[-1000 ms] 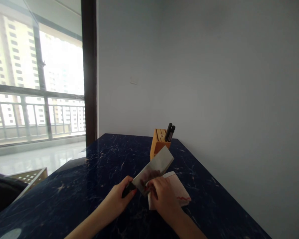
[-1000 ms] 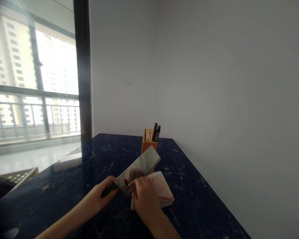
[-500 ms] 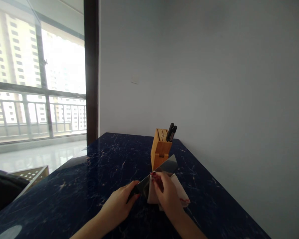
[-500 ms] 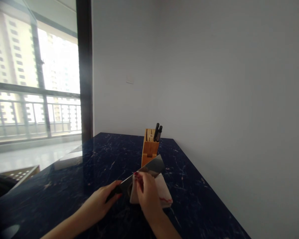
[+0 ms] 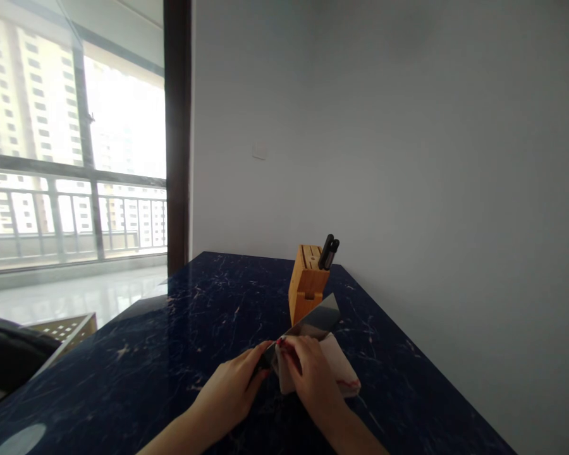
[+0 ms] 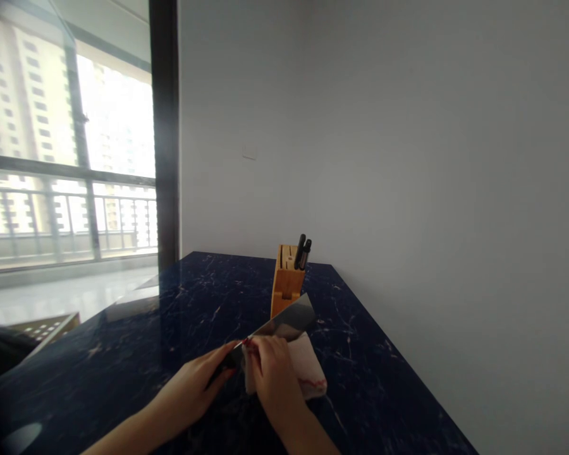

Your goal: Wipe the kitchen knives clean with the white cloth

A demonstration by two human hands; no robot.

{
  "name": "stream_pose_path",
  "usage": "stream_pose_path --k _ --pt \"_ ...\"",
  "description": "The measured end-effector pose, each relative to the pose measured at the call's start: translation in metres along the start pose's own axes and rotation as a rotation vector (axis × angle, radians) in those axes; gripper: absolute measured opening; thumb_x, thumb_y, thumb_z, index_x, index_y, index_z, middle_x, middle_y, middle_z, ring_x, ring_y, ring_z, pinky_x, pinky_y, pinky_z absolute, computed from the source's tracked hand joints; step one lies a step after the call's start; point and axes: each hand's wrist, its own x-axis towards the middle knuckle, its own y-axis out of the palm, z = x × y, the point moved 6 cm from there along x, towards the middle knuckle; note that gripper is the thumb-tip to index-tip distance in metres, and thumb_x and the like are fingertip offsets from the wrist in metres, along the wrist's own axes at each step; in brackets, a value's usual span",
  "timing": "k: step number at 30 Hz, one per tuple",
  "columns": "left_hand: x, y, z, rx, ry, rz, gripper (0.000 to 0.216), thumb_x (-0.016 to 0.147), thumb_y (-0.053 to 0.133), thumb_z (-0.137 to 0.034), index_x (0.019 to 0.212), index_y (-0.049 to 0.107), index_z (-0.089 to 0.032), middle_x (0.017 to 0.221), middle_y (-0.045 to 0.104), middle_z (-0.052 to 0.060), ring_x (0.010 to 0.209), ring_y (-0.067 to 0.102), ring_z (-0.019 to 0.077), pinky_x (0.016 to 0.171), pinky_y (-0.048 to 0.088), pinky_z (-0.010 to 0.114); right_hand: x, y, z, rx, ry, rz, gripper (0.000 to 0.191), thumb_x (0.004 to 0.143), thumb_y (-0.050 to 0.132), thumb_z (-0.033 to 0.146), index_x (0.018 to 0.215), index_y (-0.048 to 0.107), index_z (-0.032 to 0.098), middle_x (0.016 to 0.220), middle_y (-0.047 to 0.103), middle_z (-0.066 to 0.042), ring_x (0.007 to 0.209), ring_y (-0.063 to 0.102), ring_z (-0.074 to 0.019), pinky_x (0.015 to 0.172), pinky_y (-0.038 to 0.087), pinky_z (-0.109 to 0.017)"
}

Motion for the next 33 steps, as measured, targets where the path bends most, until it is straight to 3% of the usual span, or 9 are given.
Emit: stream_pose_path --k 6,11,16,21,26,33 --pt "0.001 -0.001 -0.004 -0.036 0.005 0.007 0.041 0.085 0.036 -0.027 0.126 0.037 -0.027 0.119 0.056 0.004 0.102 0.055 0.0191 0.088 0.042 0.03 0.003 -0.013 -0.003 0.001 0.078 -0.163 0.022 0.08 0.043 0.012 0.1 0.052 0.019 0.092 0.059 -0.006 0.087 0.054 -0.0177 0.078 0.043 -0.032" --pt "0.003 -0.006 -0.005 -0.087 -0.029 -0.004 0.037 0.083 0.04 -0.025 0.119 0.045 -0.026 0.114 0.059 0.003 0.1 0.056 0.02 0.086 0.042 0.029 0.004 -0.006 0.005 -0.086 -0.007 -0.012 0.019 0.079 0.045 0.011 0.092 0.055 0.021 0.084 0.06 -0.003 0.082 0.054 -0.018 0.073 0.042 -0.032" --pt "0.006 -0.01 -0.002 -0.154 -0.133 0.025 0.031 0.08 0.043 -0.025 0.109 0.053 -0.027 0.095 0.067 0.001 0.089 0.061 0.0202 0.077 0.044 0.025 0.005 -0.01 -0.01 -0.17 0.074 -0.081 0.018 0.079 0.045 0.01 0.091 0.055 0.018 0.084 0.06 -0.005 0.08 0.054 -0.0191 0.073 0.041 -0.033" --pt "0.007 -0.013 0.006 -0.233 -0.193 -0.001 0.029 0.077 0.048 -0.029 0.104 0.057 -0.023 0.088 0.068 0.002 0.082 0.061 0.0197 0.073 0.044 0.025 0.002 0.005 -0.002 -0.184 -0.031 0.089 0.016 0.078 0.045 0.009 0.084 0.056 0.02 0.081 0.06 -0.003 0.078 0.053 -0.0179 0.071 0.04 -0.031" --pt "0.008 -0.02 0.005 -0.372 -0.14 -0.057 0.031 0.079 0.048 -0.032 0.106 0.056 -0.018 0.089 0.067 0.003 0.079 0.059 0.0187 0.072 0.044 0.025 0.005 -0.014 -0.01 -0.214 0.018 -0.089 0.019 0.078 0.044 0.01 0.092 0.054 0.018 0.084 0.058 -0.006 0.082 0.052 -0.0191 0.074 0.04 -0.034" --pt "0.011 -0.01 0.021 -0.539 -0.208 -0.048 0.037 0.08 0.047 -0.041 0.105 0.053 -0.016 0.073 0.06 0.0 0.045 0.047 0.0089 0.042 0.039 0.019 0.0 0.003 0.0 -0.142 -0.026 0.093 0.021 0.073 0.046 0.005 0.085 0.055 0.02 0.082 0.058 -0.003 0.082 0.051 -0.0186 0.074 0.039 -0.031"
